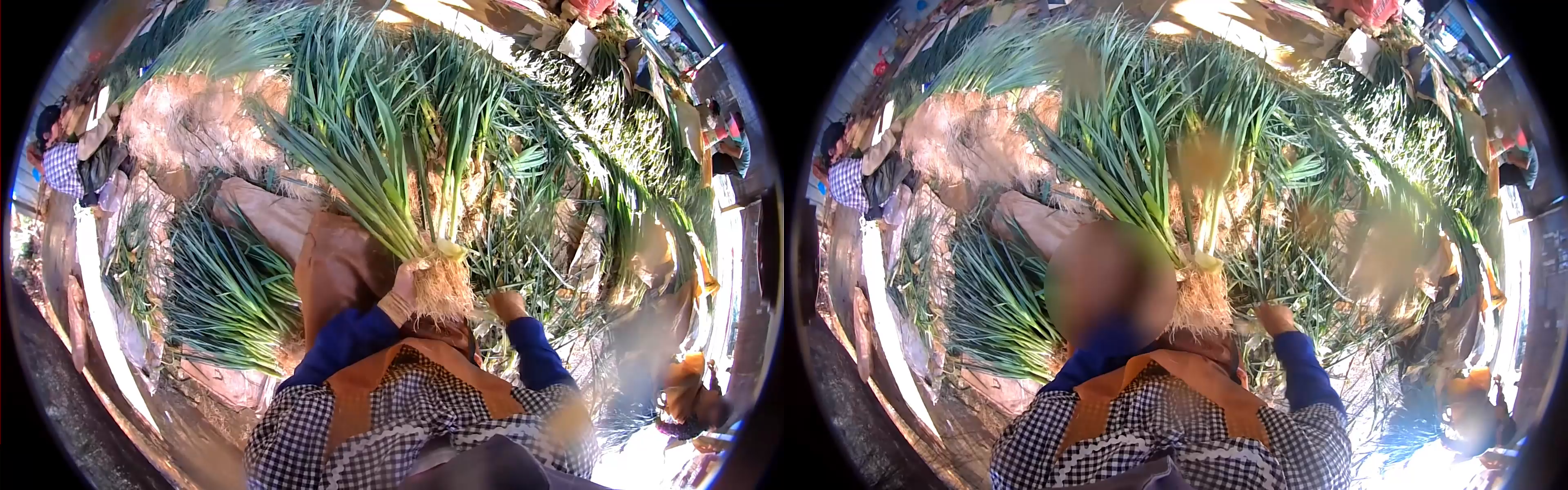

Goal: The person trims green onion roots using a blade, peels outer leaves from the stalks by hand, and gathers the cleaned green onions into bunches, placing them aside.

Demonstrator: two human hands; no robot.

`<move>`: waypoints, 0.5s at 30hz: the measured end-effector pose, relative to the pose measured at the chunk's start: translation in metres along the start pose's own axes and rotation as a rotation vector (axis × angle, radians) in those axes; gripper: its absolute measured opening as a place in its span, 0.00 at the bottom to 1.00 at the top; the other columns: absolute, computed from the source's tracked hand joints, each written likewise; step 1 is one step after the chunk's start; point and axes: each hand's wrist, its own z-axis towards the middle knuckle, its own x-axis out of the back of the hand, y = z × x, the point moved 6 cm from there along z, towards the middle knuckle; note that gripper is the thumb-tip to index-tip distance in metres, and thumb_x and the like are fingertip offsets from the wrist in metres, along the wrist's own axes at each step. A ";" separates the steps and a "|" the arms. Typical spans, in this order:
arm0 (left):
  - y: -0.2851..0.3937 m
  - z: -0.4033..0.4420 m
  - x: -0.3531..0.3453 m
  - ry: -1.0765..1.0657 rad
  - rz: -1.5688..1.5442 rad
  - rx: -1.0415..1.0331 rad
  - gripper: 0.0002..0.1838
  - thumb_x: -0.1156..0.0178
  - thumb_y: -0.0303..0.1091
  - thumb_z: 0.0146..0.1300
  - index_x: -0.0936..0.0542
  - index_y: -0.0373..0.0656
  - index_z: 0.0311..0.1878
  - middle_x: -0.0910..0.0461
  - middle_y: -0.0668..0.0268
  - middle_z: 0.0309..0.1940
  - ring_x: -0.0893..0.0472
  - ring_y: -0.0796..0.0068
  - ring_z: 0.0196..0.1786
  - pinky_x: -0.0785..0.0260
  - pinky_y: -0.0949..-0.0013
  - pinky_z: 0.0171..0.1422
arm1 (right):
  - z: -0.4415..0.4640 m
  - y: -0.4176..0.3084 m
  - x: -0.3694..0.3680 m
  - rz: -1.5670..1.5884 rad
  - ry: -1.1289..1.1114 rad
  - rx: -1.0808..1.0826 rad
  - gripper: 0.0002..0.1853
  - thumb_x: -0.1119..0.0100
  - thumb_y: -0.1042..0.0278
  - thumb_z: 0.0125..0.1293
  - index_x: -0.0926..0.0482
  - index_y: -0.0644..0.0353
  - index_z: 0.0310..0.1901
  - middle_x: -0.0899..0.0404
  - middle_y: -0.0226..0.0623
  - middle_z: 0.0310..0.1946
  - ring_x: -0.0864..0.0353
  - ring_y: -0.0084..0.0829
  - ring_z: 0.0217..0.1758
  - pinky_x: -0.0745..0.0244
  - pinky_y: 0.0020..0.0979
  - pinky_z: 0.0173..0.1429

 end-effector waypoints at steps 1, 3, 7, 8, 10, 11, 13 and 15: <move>0.000 0.009 0.012 -0.038 0.026 -0.028 0.20 0.55 0.35 0.61 0.32 0.34 0.54 0.25 0.54 0.46 0.22 0.62 0.43 0.25 0.58 0.48 | 0.000 0.034 -0.025 -0.122 -0.050 0.004 0.20 0.57 0.49 0.64 0.23 0.56 0.42 0.21 0.44 0.41 0.21 0.42 0.43 0.27 0.41 0.45; -0.002 0.010 0.002 -0.079 0.044 -0.057 0.19 0.54 0.33 0.62 0.31 0.34 0.53 0.25 0.55 0.45 0.22 0.63 0.43 0.25 0.59 0.49 | -0.001 0.040 -0.012 -0.262 0.021 0.147 0.18 0.57 0.50 0.64 0.22 0.55 0.38 0.21 0.42 0.38 0.21 0.43 0.41 0.27 0.44 0.43; -0.009 0.011 -0.006 0.017 0.482 -0.212 0.11 0.51 0.27 0.59 0.24 0.34 0.43 0.22 0.64 0.38 0.23 0.72 0.40 0.29 0.68 0.47 | -0.016 -0.067 0.160 0.447 0.492 0.119 0.13 0.43 0.57 0.61 0.24 0.56 0.42 0.23 0.38 0.22 0.22 0.29 0.25 0.25 0.30 0.30; -0.011 0.012 -0.005 0.050 0.528 -0.243 0.10 0.50 0.26 0.58 0.23 0.34 0.41 0.22 0.64 0.36 0.23 0.73 0.39 0.29 0.69 0.44 | -0.003 -0.092 0.177 0.438 0.577 0.184 0.16 0.44 0.52 0.60 0.23 0.57 0.39 0.22 0.39 0.23 0.21 0.29 0.26 0.25 0.30 0.30; -0.013 0.007 -0.013 0.121 0.372 -0.218 0.08 0.46 0.23 0.55 0.23 0.33 0.38 0.22 0.64 0.33 0.23 0.74 0.35 0.29 0.71 0.40 | 0.038 -0.118 0.183 0.355 0.616 0.244 0.22 0.45 0.43 0.58 0.22 0.58 0.35 0.21 0.41 0.24 0.21 0.32 0.28 0.26 0.33 0.31; -0.013 0.008 -0.013 0.116 0.375 -0.229 0.08 0.46 0.23 0.55 0.23 0.33 0.38 0.22 0.64 0.33 0.23 0.74 0.35 0.29 0.71 0.40 | 0.051 -0.134 0.184 0.277 0.570 0.236 0.26 0.46 0.39 0.57 0.22 0.59 0.35 0.21 0.43 0.25 0.20 0.35 0.29 0.26 0.35 0.31; -0.014 0.009 -0.010 0.160 0.385 -0.284 0.07 0.45 0.21 0.52 0.23 0.33 0.36 0.22 0.64 0.31 0.23 0.74 0.32 0.30 0.72 0.38 | 0.058 -0.149 0.189 0.091 0.622 0.216 0.28 0.51 0.35 0.57 0.21 0.57 0.32 0.21 0.47 0.25 0.20 0.43 0.30 0.26 0.39 0.33; -0.012 0.018 0.002 0.187 0.369 -0.350 0.07 0.45 0.20 0.51 0.23 0.33 0.35 0.23 0.64 0.30 0.24 0.73 0.32 0.30 0.72 0.38 | 0.049 -0.156 0.183 0.088 0.718 0.169 0.23 0.52 0.41 0.60 0.21 0.55 0.30 0.21 0.45 0.21 0.20 0.44 0.26 0.26 0.40 0.31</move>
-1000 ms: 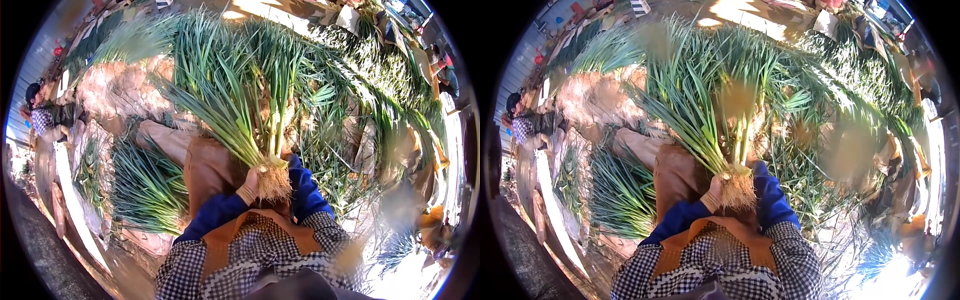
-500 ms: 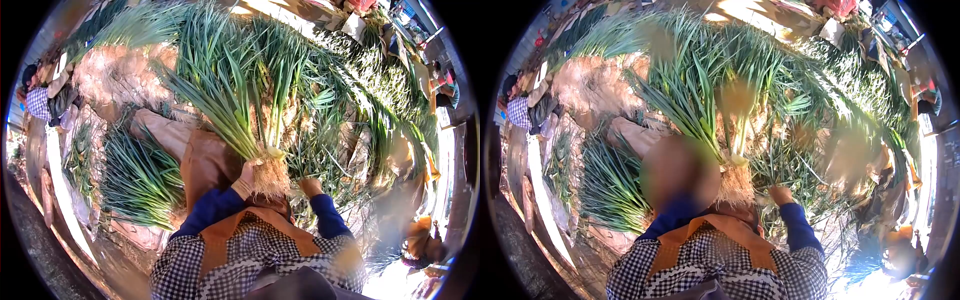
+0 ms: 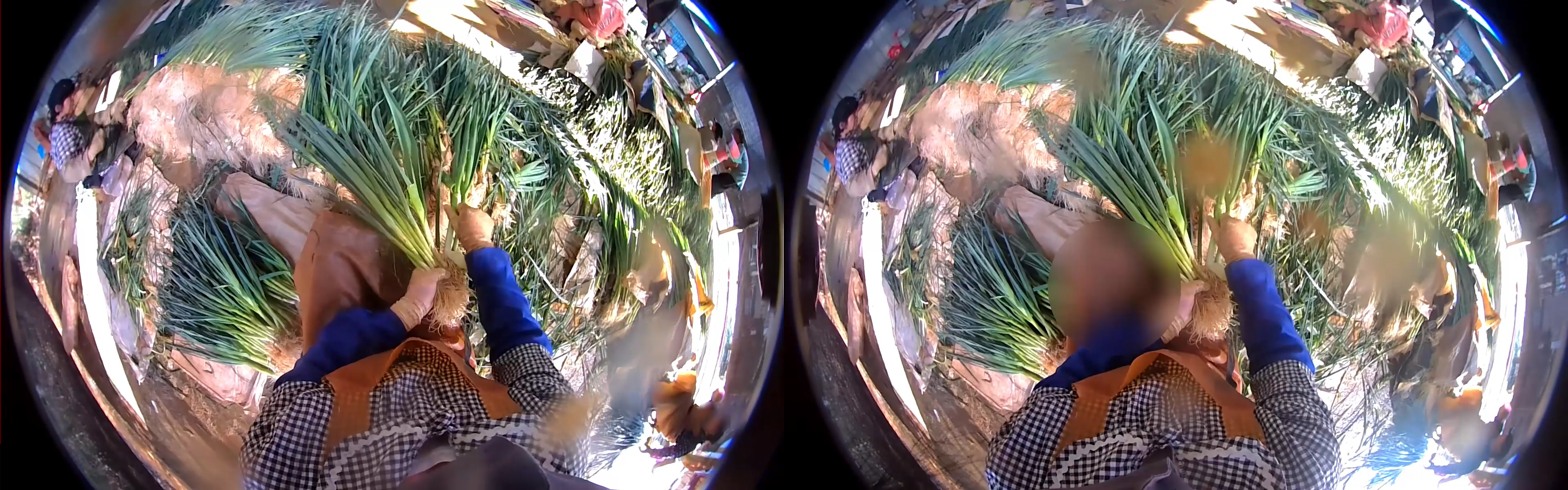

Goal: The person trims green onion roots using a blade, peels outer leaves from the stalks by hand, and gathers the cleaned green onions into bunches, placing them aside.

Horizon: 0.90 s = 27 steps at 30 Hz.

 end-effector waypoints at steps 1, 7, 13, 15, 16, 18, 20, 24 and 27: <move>-0.005 0.005 0.006 0.067 0.072 0.016 0.07 0.45 0.20 0.51 0.23 0.33 0.36 0.23 0.63 0.29 0.24 0.73 0.31 0.30 0.72 0.38 | -0.007 -0.003 0.001 0.010 0.021 0.000 0.19 0.52 0.47 0.62 0.21 0.53 0.29 0.22 0.44 0.19 0.21 0.44 0.24 0.27 0.40 0.29; 0.011 -0.002 0.002 -0.230 0.429 -0.117 0.07 0.47 0.23 0.56 0.23 0.35 0.38 0.22 0.63 0.32 0.23 0.73 0.36 0.30 0.70 0.42 | -0.122 -0.011 0.028 1.296 -0.499 0.120 0.16 0.52 0.55 0.67 0.25 0.57 0.28 0.32 0.26 0.16 0.35 0.19 0.16 0.40 0.20 0.19; 0.020 -0.009 -0.014 -0.129 0.019 0.091 0.08 0.47 0.24 0.56 0.23 0.36 0.39 0.23 0.66 0.33 0.24 0.75 0.37 0.29 0.70 0.42 | -0.133 0.079 0.050 0.850 -0.355 0.174 0.11 0.48 0.61 0.64 0.26 0.56 0.45 0.23 0.35 0.32 0.24 0.25 0.34 0.29 0.23 0.34; 0.021 -0.008 -0.019 -0.131 0.015 0.097 0.08 0.47 0.24 0.56 0.23 0.36 0.39 0.23 0.66 0.33 0.24 0.75 0.37 0.29 0.69 0.41 | -0.105 0.072 0.031 0.487 -0.055 0.159 0.15 0.47 0.55 0.63 0.25 0.56 0.45 0.22 0.39 0.32 0.21 0.29 0.37 0.26 0.28 0.40; 0.018 -0.008 -0.017 -0.139 0.022 0.087 0.08 0.48 0.24 0.57 0.23 0.35 0.39 0.23 0.65 0.33 0.24 0.75 0.36 0.30 0.69 0.41 | -0.090 0.063 0.011 0.555 -0.014 0.155 0.16 0.49 0.52 0.64 0.25 0.56 0.43 0.22 0.40 0.29 0.21 0.28 0.35 0.26 0.29 0.40; -0.002 0.000 -0.001 -0.144 0.038 0.071 0.08 0.48 0.23 0.57 0.23 0.34 0.39 0.23 0.64 0.32 0.24 0.74 0.36 0.30 0.70 0.40 | -0.079 0.010 0.005 -0.071 -0.299 0.237 0.18 0.58 0.50 0.67 0.25 0.55 0.36 0.23 0.35 0.27 0.24 0.29 0.23 0.30 0.30 0.20; -0.027 0.023 0.027 -0.082 0.069 -0.009 0.08 0.50 0.24 0.58 0.24 0.33 0.39 0.24 0.64 0.30 0.24 0.74 0.34 0.30 0.71 0.39 | -0.076 -0.019 0.008 -0.067 -0.420 0.331 0.19 0.62 0.50 0.69 0.25 0.54 0.35 0.23 0.35 0.26 0.25 0.29 0.21 0.34 0.30 0.14; 0.006 0.005 0.004 0.013 -0.041 0.143 0.09 0.52 0.26 0.60 0.25 0.34 0.41 0.24 0.62 0.31 0.24 0.72 0.32 0.28 0.68 0.37 | -0.154 -0.040 0.048 0.698 -0.399 0.781 0.16 0.56 0.56 0.68 0.20 0.56 0.38 0.21 0.38 0.27 0.26 0.25 0.21 0.28 0.27 0.25; 0.027 -0.003 -0.013 -0.112 -0.193 0.245 0.10 0.50 0.27 0.58 0.27 0.35 0.42 0.24 0.59 0.35 0.21 0.67 0.36 0.24 0.63 0.42 | -0.182 0.020 0.041 0.932 -0.944 0.448 0.13 0.48 0.58 0.64 0.20 0.57 0.40 0.20 0.39 0.31 0.23 0.25 0.28 0.25 0.28 0.33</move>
